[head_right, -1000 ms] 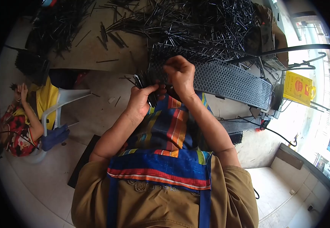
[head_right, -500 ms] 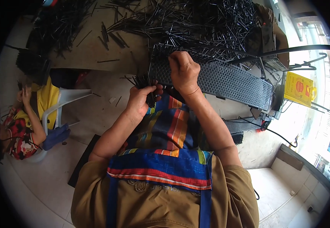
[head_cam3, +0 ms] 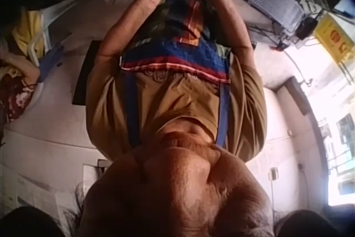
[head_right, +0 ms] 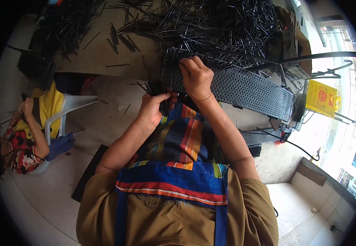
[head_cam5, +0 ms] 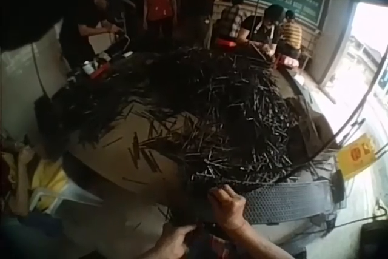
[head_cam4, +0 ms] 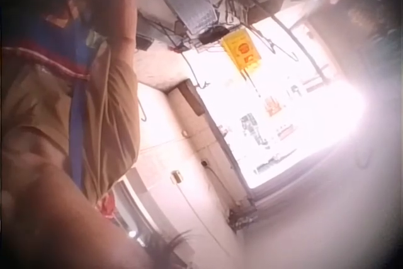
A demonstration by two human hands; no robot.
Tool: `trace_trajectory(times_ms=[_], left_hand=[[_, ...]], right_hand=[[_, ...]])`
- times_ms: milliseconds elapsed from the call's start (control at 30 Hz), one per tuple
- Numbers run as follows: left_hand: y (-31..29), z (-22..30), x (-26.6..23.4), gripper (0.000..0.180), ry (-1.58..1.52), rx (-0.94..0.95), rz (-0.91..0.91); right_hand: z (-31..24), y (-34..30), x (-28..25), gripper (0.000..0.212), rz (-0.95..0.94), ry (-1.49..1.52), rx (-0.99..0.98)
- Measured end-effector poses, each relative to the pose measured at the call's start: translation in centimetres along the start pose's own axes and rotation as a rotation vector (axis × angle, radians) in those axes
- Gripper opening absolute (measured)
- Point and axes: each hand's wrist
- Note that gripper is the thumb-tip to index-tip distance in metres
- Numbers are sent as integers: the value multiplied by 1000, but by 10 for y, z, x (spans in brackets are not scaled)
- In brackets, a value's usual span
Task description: Manually inserting long black plastic strips into a perforated metal panel at a workbench.
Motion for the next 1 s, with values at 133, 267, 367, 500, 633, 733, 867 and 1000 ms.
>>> trace_trajectory(times_ms=[133,267,367,500,633,733,867,1000], left_hand=[[-2,0,2,13,5,-7,-1],[1,-2,3,13,-5,-18,0],[2,-3,3,14,-16,-12,-16],[0,-4,3,16,-3,-4,-40],[-1,-5,10,16,-5,-17,-73],[-1,-8,12,15,27,-3,-59],[-2,-11,3,16,58,-8,-27],[-2,-10,1,15,35,-20,-28]], right_hand=[[1,-4,-3,8,-7,-111,-77],[3,-2,-2,12,-112,-61,92],[-4,0,-3,12,-176,-110,-36],[-5,-11,-10,17,-199,-53,80],[-7,-24,-20,27,-469,447,626],[-11,-25,-16,31,-271,229,458],[-7,-7,-6,23,-143,-31,109],[-7,2,-6,10,-196,-246,2]])
Point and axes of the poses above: each hand's wrist, its own y-axis towards the middle knuckle, its own x-axis out of the palm, z = x × y, and after that the axes turned 7 degrees about -y, right-handed
